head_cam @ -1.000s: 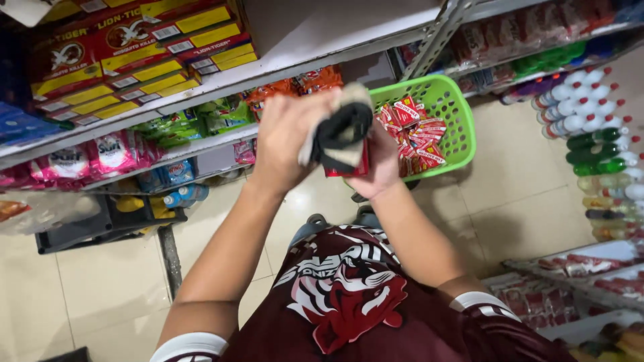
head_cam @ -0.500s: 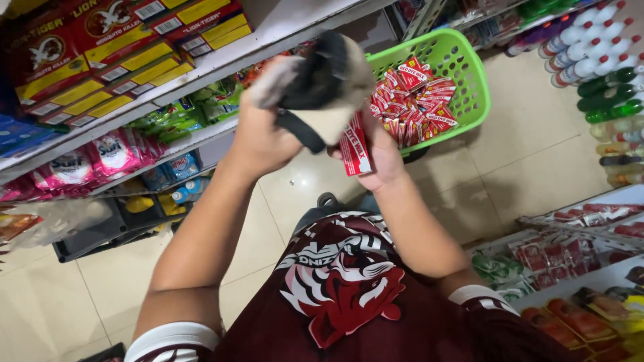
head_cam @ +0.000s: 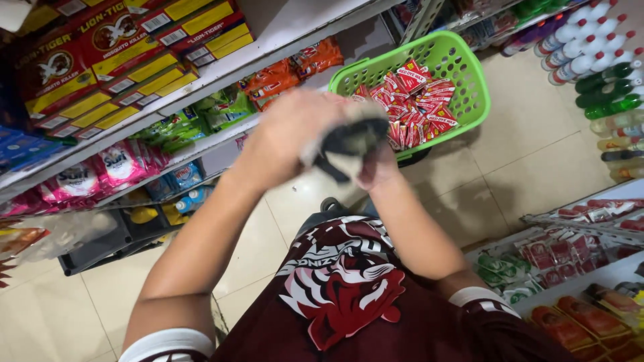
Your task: The recorder is taking small red boxes of wax from a basket and placing them onto a shelf in a store.
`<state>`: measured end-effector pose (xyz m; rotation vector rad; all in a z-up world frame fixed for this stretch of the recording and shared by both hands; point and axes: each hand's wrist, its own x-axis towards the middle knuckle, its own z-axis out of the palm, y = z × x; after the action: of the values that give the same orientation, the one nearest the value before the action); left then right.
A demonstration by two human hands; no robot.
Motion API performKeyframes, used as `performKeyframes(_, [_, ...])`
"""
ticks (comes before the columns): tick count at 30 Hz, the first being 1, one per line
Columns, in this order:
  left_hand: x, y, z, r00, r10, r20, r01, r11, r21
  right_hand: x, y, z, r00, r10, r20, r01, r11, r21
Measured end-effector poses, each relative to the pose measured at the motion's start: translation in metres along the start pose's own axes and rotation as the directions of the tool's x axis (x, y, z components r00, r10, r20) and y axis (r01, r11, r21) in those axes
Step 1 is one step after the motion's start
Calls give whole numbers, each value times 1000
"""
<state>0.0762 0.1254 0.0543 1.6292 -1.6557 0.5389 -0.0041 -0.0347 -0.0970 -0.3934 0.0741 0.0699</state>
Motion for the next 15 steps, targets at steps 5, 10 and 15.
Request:
performKeyframes(5, [1, -11, 6, 971, -184, -150, 179, 983, -48, 6, 3, -25, 984, -148, -104, 141, 988, -67])
performKeyframes(10, [-42, 3, 47, 990, -119, -71, 113, 990, -79, 22, -28, -20, 994, -109, 2, 103, 931, -351])
performKeyframes(15, [-21, 24, 45, 990, -131, -58, 130, 991, -35, 13, -49, 31, 999, -9, -33, -5, 915, -403])
